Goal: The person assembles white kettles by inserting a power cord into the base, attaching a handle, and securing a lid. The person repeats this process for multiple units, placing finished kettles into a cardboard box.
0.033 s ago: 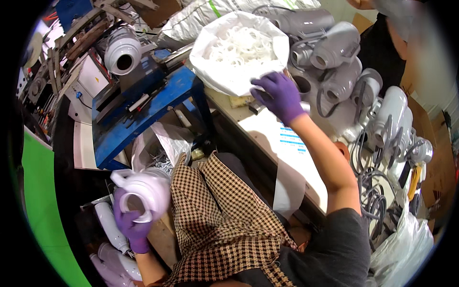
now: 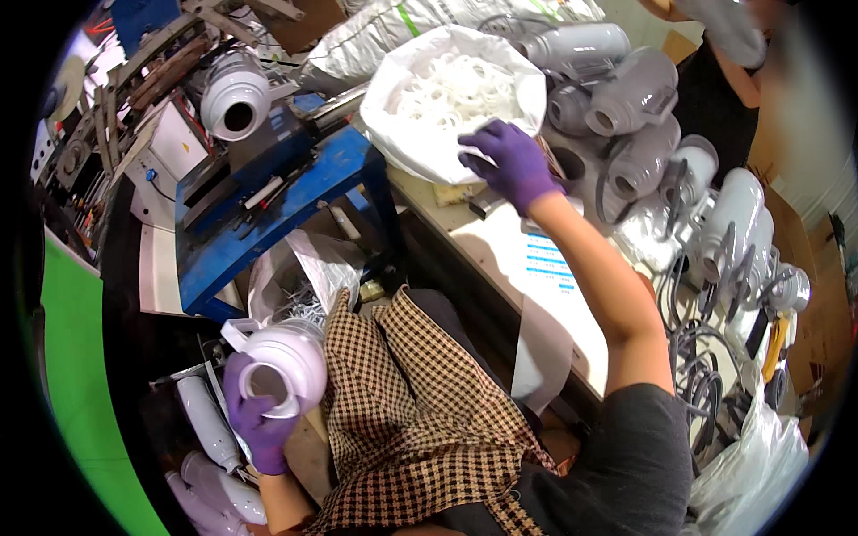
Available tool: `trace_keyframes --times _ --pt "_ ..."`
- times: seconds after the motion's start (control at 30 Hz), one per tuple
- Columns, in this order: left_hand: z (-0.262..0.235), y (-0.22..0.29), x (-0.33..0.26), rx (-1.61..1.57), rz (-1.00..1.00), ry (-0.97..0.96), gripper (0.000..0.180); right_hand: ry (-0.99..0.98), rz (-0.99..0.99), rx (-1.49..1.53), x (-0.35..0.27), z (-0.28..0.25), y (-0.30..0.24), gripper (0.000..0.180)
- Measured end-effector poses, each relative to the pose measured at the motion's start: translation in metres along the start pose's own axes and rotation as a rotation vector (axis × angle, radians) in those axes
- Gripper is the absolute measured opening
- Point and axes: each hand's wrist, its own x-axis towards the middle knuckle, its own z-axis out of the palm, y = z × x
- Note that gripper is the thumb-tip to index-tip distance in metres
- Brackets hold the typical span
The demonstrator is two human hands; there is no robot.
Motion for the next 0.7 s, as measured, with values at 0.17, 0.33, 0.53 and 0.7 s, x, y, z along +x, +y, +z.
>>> trace_keyframes --times 0.17,0.33,0.53,0.7 --pt "0.014 0.018 -0.014 0.093 0.093 -0.077 0.045 -0.74 0.469 -0.365 0.083 0.09 0.078 0.043" --pt "0.006 0.023 -0.026 0.15 -0.018 -0.05 0.045 -0.937 0.448 -0.082 0.086 0.098 0.099 0.036" --pt "0.011 0.02 -0.011 0.111 -0.077 -0.064 0.047 -0.924 0.226 0.32 0.064 0.094 0.123 0.033" --pt "0.031 0.008 -0.016 0.084 -0.037 0.109 0.043 -0.835 0.209 0.033 0.054 0.069 0.087 0.031"
